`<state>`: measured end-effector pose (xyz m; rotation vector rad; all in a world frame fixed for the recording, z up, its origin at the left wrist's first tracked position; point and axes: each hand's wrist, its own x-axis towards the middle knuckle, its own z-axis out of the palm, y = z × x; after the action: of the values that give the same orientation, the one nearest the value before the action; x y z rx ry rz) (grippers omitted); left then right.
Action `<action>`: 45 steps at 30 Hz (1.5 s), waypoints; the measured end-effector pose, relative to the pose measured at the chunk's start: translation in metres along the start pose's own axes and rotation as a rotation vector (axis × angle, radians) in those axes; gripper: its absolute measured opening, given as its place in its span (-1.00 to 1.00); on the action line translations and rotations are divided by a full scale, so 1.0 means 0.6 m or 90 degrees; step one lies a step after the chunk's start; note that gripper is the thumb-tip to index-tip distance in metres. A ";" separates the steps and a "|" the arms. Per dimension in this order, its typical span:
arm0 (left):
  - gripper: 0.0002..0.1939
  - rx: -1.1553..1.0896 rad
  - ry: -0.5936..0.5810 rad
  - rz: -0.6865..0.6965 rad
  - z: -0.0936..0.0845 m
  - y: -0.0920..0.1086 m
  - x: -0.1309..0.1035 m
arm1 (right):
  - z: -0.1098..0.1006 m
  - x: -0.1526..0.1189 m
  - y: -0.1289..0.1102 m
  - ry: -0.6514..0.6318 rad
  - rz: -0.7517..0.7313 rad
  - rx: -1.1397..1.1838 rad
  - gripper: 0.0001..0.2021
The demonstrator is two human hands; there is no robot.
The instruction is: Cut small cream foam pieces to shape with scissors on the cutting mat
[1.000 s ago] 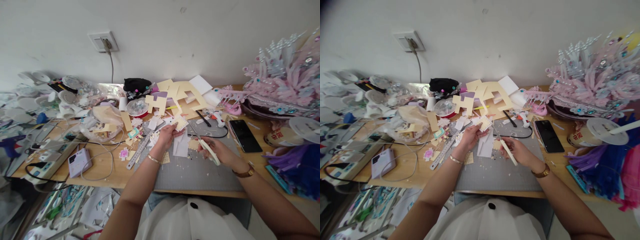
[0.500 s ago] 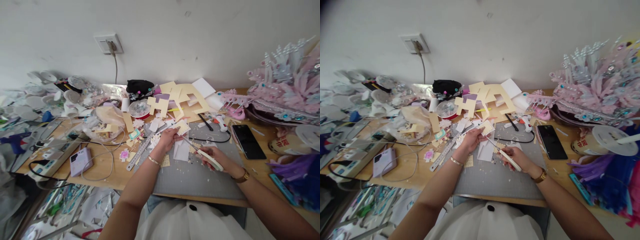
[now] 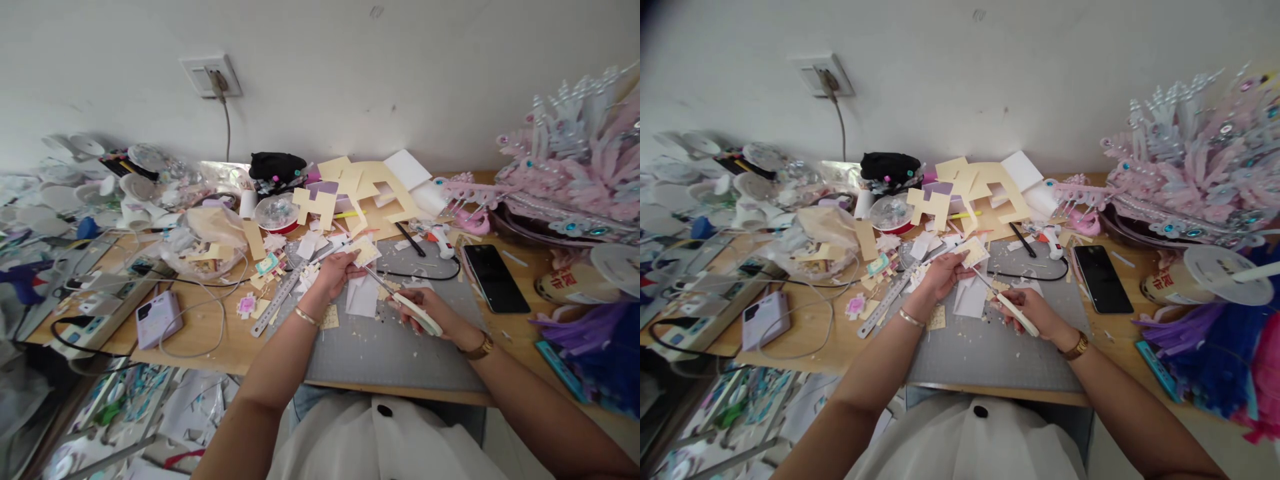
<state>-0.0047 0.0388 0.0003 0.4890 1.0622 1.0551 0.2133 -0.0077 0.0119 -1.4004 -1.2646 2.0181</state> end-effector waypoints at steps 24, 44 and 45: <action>-0.83 -0.007 0.021 0.005 0.007 0.001 -0.006 | 0.005 0.003 0.002 0.016 0.008 0.014 -0.50; -0.85 -0.003 0.034 0.018 0.007 -0.001 -0.004 | 0.005 0.004 0.002 -0.015 -0.020 -0.018 -0.50; -0.85 -0.005 0.035 0.018 0.007 0.000 -0.004 | 0.003 0.006 0.004 -0.018 -0.025 -0.021 -0.48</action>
<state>-0.0009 0.0375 0.0032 0.4722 1.1012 1.1024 0.2108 -0.0073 0.0081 -1.3552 -1.3322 2.0062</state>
